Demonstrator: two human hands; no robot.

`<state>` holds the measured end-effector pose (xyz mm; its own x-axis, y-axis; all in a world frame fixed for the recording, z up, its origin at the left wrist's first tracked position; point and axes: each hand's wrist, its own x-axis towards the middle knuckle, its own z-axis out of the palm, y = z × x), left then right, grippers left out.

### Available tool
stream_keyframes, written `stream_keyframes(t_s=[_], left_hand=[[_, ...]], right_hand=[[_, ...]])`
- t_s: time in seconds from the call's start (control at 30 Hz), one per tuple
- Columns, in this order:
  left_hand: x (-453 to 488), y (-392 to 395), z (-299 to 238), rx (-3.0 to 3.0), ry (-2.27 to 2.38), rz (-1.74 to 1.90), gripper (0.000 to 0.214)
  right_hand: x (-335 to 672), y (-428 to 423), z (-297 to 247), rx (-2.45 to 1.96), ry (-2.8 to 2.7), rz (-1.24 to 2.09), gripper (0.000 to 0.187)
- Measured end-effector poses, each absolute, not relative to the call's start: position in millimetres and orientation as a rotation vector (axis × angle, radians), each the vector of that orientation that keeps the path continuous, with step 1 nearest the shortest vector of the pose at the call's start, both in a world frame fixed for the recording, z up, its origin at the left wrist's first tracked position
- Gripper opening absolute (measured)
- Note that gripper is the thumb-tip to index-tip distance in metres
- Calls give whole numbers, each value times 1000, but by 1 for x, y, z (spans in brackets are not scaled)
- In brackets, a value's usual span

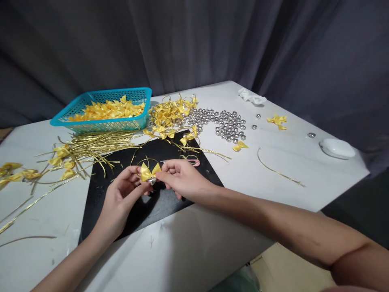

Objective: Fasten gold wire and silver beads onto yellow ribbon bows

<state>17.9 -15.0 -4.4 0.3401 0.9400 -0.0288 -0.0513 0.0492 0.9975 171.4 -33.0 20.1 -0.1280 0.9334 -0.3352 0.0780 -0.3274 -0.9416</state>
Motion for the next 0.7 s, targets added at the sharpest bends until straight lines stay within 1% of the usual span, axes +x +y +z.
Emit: stream_keyframes(t_s=[0.1, 0.37, 0.7], left_hand=[[17, -16, -3, 1283, 900, 939, 18], [17, -17, -4, 1318, 887, 906, 18], [21, -16, -4, 1360, 997, 908, 24]], right_hand=[[171, -33, 20, -1425, -1188, 1523, 22], [171, -33, 19, -1428, -1211, 1520, 21], [171, -33, 13, -1393, -1271, 1470, 19]])
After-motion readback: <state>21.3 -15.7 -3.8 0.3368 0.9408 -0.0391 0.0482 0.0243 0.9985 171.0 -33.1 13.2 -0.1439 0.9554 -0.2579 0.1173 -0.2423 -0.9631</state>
